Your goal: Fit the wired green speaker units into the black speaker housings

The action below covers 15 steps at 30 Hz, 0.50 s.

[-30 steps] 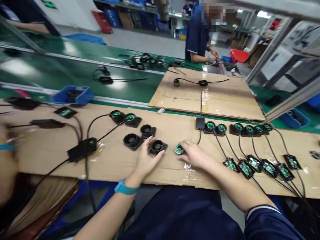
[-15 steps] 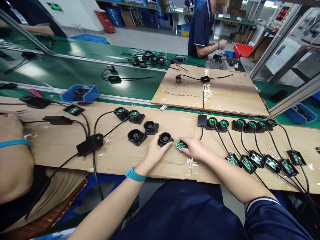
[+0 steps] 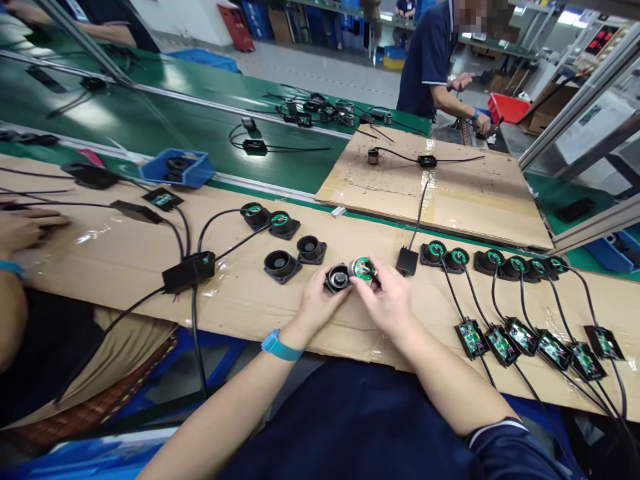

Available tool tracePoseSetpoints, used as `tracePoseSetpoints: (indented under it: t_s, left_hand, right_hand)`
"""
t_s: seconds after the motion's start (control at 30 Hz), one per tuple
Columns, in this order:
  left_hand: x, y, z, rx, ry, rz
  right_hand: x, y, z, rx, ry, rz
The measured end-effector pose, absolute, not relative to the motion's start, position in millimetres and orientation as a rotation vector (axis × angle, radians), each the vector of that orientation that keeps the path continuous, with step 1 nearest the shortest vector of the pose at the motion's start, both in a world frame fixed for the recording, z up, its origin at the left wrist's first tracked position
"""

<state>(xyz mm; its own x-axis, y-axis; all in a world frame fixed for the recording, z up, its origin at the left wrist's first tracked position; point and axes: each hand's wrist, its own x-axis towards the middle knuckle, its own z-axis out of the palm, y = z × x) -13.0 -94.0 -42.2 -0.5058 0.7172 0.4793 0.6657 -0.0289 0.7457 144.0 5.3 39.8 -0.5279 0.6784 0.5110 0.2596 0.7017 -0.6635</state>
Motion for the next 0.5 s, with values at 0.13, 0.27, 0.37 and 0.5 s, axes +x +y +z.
tracePoseSetpoints:
  t_s: [0.13, 0.27, 0.37, 0.5]
  left_hand:
    - [-11, -96, -44, 1.637, 2.223, 1.638]
    - [-10, -97, -47, 1.696, 2.242, 1.65]
    - [-10, -96, -48, 1.695, 2.217, 1.684]
    - [-10, -95, -48, 1.676, 2.228, 1.7]
  right_hand:
    - [121, -11, 26, -0.589, -2.163, 0.615]
    - [112, -17, 11, -0.608, -2.19, 0.604]
    - [111, -20, 11, -0.654, -2.209, 0.613]
    - [109, -23, 17, -0.748, -2.294, 0.628]
